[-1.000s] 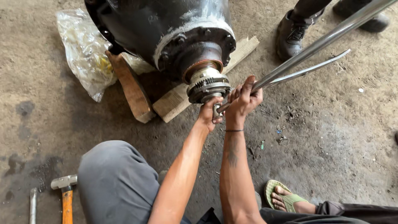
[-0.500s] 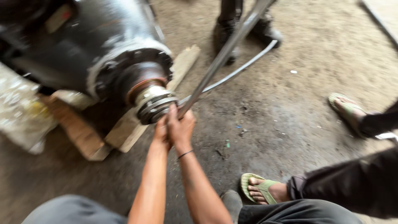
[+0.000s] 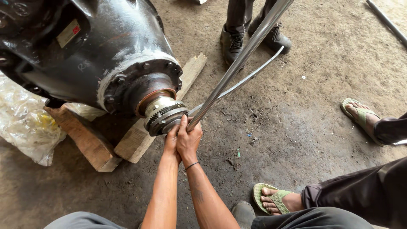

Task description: The person uses a wrench and a metal bar to tighten a nut on a mechanical component. They adjust the tool and apply force to secure the part in place.

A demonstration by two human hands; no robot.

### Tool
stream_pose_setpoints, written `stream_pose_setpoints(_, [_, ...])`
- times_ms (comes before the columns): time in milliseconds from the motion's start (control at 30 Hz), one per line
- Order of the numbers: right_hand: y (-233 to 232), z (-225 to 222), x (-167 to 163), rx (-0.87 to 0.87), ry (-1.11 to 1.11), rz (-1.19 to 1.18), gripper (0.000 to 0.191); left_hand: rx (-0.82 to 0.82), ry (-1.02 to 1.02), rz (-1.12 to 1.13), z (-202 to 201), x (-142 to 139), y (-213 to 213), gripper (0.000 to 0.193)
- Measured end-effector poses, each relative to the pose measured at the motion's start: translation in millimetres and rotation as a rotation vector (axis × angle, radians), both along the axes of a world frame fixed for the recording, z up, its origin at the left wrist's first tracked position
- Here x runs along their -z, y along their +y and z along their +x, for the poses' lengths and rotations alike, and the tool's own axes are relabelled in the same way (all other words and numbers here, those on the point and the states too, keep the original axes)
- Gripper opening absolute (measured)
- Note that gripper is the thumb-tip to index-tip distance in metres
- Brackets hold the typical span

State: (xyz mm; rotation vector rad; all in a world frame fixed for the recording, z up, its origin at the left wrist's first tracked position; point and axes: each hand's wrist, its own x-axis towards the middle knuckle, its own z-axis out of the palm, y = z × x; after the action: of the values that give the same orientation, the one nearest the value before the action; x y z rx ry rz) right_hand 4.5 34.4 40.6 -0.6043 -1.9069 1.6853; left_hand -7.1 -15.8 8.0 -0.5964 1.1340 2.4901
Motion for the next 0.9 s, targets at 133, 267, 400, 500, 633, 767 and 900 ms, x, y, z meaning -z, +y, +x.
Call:
stream_pose_setpoints(133, [0.6,-1.8,1.1,0.005,0.006,0.012,0.032,-0.001,0.022,0.052,1.4,-3.1,-0.6,0.035])
stream_pose_setpoints(267, [1.0,-1.5,-0.2,-0.003,-0.018,0.003,0.032,0.008,-0.022,-0.002,1.1,-3.3,-0.4,0.036])
stream_pose_setpoints(400, [3.3,-1.7,0.9,-0.009,-0.013,0.007,0.032,-0.013,-0.019,0.011,-0.5,2.1,1.9,0.037])
stream_pose_setpoints(500, [2.3,-2.0,3.4,0.0,0.014,-0.001,0.032,-0.023,-0.02,-0.017,-2.0,6.2,0.4,0.039])
stream_pose_setpoints(633, [0.8,-3.1,5.8,0.003,0.033,-0.012,0.033,-0.037,-0.012,-0.008,-1.0,6.6,0.3,0.041])
stream_pose_setpoints(767, [2.1,-3.8,7.3,0.002,-0.009,0.003,0.031,-0.044,-0.006,0.024,-0.7,4.5,1.9,0.04])
stream_pose_setpoints(900, [2.7,-5.0,9.9,0.011,0.017,0.016,0.028,-0.063,0.01,0.03,-4.3,5.0,3.5,0.04])
